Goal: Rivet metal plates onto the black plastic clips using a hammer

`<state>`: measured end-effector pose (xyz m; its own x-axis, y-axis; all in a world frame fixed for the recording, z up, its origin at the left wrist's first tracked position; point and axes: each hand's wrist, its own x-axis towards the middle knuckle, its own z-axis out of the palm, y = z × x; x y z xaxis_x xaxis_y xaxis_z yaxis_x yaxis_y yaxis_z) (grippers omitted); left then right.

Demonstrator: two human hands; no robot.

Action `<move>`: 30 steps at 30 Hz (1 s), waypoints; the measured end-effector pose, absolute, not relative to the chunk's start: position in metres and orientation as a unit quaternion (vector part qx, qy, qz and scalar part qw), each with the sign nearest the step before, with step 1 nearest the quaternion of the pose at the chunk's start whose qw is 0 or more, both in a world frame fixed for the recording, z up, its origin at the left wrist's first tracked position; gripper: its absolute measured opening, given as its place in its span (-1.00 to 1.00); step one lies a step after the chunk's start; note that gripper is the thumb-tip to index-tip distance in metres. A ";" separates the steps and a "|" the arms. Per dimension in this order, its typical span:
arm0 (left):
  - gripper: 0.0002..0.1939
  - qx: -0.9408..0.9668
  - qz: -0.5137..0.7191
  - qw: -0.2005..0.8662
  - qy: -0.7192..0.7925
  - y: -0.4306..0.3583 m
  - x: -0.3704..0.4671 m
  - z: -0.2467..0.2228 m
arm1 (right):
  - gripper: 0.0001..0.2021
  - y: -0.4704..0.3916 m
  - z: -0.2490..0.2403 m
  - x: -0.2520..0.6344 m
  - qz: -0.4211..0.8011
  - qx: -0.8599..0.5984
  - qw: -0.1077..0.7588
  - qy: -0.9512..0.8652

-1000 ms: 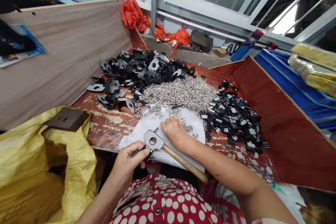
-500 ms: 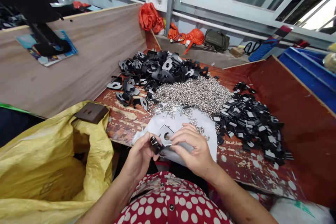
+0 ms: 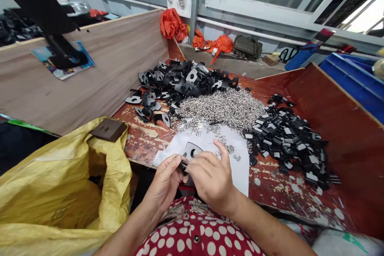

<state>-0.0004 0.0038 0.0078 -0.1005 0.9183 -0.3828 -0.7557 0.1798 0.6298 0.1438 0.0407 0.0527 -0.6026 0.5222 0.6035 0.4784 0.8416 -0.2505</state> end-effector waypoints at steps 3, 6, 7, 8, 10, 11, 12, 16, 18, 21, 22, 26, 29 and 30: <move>-0.74 0.087 0.648 0.647 0.391 0.004 0.006 0.007 | -0.76 0.038 0.046 0.141 -0.036 -0.260 0.311 -0.914; -0.74 0.088 0.648 0.646 0.395 0.001 0.008 0.010 | -0.75 0.039 0.041 0.143 -0.010 -0.260 0.302 -0.917; -0.73 0.092 0.640 0.652 0.396 -0.001 0.006 0.012 | -0.75 0.040 0.041 0.144 0.011 -0.262 0.310 -0.914; -0.73 0.099 0.631 0.661 0.394 -0.003 0.005 0.013 | -0.77 0.041 0.041 0.145 0.032 -0.268 0.322 -0.907; -0.69 0.120 0.614 0.681 0.382 -0.010 0.000 0.014 | -0.81 0.042 0.042 0.145 0.063 -0.291 0.356 -0.886; -0.67 0.138 0.610 0.682 0.380 -0.015 -0.003 0.013 | -0.83 0.042 0.042 0.144 0.072 -0.301 0.373 -0.875; -0.65 0.160 0.610 0.672 0.389 -0.020 -0.007 0.011 | -0.84 0.042 0.041 0.143 0.078 -0.304 0.385 -0.868; -0.55 0.312 0.559 0.526 0.560 -0.044 -0.031 0.003 | -0.87 0.041 0.033 0.147 0.125 -0.288 0.296 -0.902; -0.60 0.369 0.490 0.460 0.641 -0.056 -0.047 0.000 | -0.93 0.040 0.025 0.161 0.133 -0.329 0.181 -0.917; -0.61 0.389 0.426 0.446 0.685 -0.064 -0.060 -0.005 | -0.77 0.038 0.012 0.191 0.082 -0.423 0.024 -0.902; -0.60 0.390 0.420 0.453 0.682 -0.064 -0.059 -0.008 | -0.77 0.037 0.007 0.201 0.073 -0.438 -0.007 -0.896; -0.61 0.434 0.416 0.444 0.664 -0.048 -0.030 -0.028 | -0.91 0.033 -0.005 0.228 0.113 -0.456 -0.039 -0.882; -0.59 0.476 0.404 0.396 0.673 -0.036 -0.010 -0.041 | -0.69 0.030 0.000 0.242 0.136 -0.448 0.017 -0.884; -0.58 0.482 0.402 0.385 0.676 -0.034 -0.007 -0.044 | -0.60 0.028 0.004 0.246 0.138 -0.435 0.050 -0.889</move>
